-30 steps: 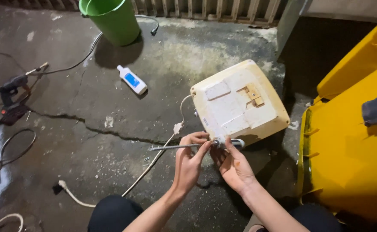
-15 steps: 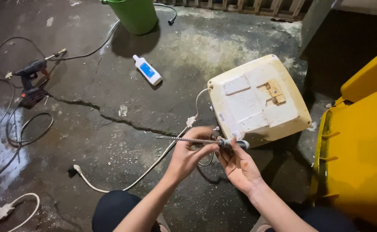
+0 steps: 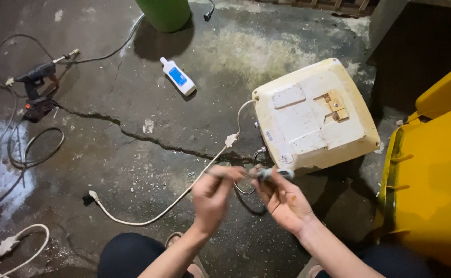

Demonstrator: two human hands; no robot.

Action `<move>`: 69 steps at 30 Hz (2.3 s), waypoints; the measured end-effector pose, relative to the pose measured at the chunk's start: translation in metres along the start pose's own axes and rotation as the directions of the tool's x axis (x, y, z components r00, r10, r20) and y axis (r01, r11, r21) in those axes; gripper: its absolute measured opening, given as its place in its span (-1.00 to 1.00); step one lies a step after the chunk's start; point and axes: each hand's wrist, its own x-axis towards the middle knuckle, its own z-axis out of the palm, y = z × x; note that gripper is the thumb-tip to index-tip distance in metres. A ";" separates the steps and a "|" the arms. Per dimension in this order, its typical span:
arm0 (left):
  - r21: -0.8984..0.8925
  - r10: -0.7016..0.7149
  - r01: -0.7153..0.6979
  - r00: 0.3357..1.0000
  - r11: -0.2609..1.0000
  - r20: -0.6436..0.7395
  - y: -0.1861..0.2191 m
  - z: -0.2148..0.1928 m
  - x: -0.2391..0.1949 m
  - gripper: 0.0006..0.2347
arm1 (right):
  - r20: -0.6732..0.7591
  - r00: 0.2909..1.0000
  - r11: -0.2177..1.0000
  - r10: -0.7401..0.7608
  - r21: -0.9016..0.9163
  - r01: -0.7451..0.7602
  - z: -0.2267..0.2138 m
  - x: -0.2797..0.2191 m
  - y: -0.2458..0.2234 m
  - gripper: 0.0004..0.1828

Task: The person uses a screwdriver to remove screws from the top and bottom of a yellow appliance. They flip the appliance over to access the underside and continue unscrewing fasteners to disassemble the unit.

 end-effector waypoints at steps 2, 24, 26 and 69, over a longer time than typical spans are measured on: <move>0.026 -0.043 0.042 0.999 0.999 0.017 0.000 0.010 -0.008 -0.92 | -0.027 1.000 0.997 0.011 -0.076 -0.013 0.000 -0.001 0.002 -0.63; 0.535 -0.659 0.821 0.515 0.196 -0.548 -0.437 -0.243 -0.108 -0.79 | -0.375 0.921 0.986 -0.105 -0.157 0.048 -0.148 0.025 -0.021 -0.51; 0.480 -0.662 0.874 0.406 0.079 -0.630 -0.450 -0.240 -0.104 -0.77 | -0.452 0.885 0.979 -0.112 -0.201 0.022 -0.125 0.029 -0.025 -0.46; -0.731 -0.805 0.676 0.480 0.088 0.347 0.071 0.149 -0.011 -0.61 | 0.411 0.582 0.650 -0.701 0.032 0.760 -0.208 -0.221 -0.102 -0.68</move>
